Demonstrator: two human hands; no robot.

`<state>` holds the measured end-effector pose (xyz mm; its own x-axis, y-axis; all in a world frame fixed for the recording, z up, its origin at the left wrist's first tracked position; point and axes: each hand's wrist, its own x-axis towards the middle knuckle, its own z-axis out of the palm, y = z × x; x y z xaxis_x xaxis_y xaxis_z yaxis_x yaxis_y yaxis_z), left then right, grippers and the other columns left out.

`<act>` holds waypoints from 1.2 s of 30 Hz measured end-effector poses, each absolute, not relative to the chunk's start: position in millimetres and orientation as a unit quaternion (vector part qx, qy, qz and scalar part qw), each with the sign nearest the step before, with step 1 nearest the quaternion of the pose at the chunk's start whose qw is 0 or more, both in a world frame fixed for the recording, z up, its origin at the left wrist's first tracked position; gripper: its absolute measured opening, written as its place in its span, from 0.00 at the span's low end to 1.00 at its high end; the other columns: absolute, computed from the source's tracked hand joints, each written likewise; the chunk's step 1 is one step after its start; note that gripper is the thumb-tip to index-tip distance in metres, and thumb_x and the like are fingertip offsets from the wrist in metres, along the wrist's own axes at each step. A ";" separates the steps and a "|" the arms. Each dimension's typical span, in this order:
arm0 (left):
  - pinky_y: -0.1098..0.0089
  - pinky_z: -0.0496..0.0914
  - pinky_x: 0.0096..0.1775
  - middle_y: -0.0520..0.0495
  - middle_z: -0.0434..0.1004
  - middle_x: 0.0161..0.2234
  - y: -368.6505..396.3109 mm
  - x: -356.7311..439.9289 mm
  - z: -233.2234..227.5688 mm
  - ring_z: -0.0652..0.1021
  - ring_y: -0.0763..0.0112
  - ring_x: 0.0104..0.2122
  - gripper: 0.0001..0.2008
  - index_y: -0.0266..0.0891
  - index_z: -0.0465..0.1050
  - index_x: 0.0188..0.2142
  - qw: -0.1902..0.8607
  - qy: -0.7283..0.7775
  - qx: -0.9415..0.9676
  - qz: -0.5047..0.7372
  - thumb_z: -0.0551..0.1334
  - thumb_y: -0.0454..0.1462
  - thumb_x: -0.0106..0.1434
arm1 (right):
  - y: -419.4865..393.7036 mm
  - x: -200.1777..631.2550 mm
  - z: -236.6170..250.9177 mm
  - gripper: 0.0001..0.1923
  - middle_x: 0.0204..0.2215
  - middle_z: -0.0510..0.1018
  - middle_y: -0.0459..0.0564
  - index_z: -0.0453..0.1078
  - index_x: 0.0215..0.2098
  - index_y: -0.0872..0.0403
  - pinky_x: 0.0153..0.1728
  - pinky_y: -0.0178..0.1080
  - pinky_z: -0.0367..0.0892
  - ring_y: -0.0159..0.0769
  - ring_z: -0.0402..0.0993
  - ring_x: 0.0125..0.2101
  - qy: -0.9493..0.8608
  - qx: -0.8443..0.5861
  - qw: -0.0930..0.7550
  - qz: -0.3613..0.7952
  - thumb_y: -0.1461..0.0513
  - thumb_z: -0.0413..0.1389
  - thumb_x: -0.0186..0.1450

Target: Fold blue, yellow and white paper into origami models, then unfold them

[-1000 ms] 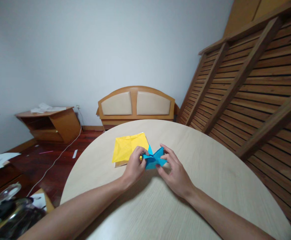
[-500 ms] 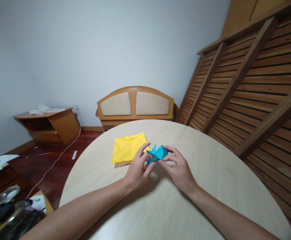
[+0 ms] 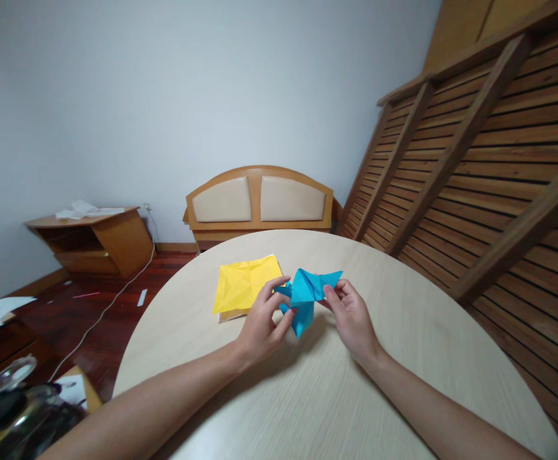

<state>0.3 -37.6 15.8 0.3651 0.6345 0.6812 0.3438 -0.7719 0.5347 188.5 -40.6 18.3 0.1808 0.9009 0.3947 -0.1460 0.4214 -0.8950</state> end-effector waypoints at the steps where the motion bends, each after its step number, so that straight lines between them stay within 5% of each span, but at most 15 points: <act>1: 0.52 0.67 0.56 0.38 0.65 0.59 -38.1 0.5 16.5 0.69 0.56 0.58 0.01 0.41 0.68 0.37 0.152 0.303 0.810 0.479 0.58 0.33 0.67 | -40.0 188.7 17.7 0.21 0.31 0.79 0.48 0.69 0.33 0.51 0.39 0.42 0.73 0.38 0.75 0.34 -0.514 -0.373 0.674 0.378 0.44 0.63 0.59; 9: 0.53 0.65 0.56 0.38 0.66 0.56 -36.9 0.1 20.6 0.68 0.56 0.57 0.05 0.40 0.66 0.35 0.171 0.335 0.760 0.530 0.56 0.37 0.68 | -36.9 191.5 11.4 0.16 0.28 0.74 0.44 0.66 0.37 0.49 0.36 0.38 0.69 0.35 0.71 0.31 -0.517 -0.370 0.694 0.337 0.47 0.59 0.65; 16: 0.70 0.71 0.33 0.48 0.67 0.34 -31.2 2.4 11.7 0.71 0.69 0.34 0.10 0.40 0.63 0.36 0.302 0.372 0.704 0.525 0.55 0.44 0.70 | -38.1 194.5 10.4 0.16 0.31 0.74 0.45 0.65 0.38 0.49 0.38 0.40 0.70 0.37 0.72 0.33 -0.529 -0.376 0.697 0.304 0.47 0.57 0.66; 25: 0.64 0.73 0.43 0.41 0.75 0.45 -40.9 0.9 19.2 0.76 0.65 0.45 0.09 0.41 0.72 0.45 0.153 0.242 0.804 0.521 0.55 0.35 0.70 | -39.2 189.4 13.4 0.19 0.32 0.77 0.45 0.60 0.40 0.47 0.36 0.43 0.74 0.38 0.76 0.34 -0.465 -0.367 0.702 0.395 0.49 0.62 0.61; 31: 0.70 0.73 0.35 0.45 0.76 0.38 -37.3 3.8 15.8 0.77 0.68 0.38 0.03 0.39 0.71 0.39 0.232 0.309 0.748 0.540 0.60 0.36 0.67 | -34.7 196.4 15.8 0.20 0.33 0.76 0.43 0.59 0.42 0.47 0.33 0.37 0.72 0.34 0.75 0.32 -0.435 -0.335 0.715 0.432 0.51 0.63 0.60; 36: 0.68 0.73 0.37 0.47 0.76 0.36 -31.7 3.6 12.4 0.77 0.69 0.36 0.09 0.39 0.69 0.44 0.259 0.347 0.722 0.540 0.62 0.34 0.62 | -34.0 196.5 14.3 0.25 0.31 0.73 0.41 0.55 0.51 0.44 0.26 0.33 0.67 0.32 0.72 0.27 -0.459 -0.335 0.719 0.401 0.53 0.62 0.62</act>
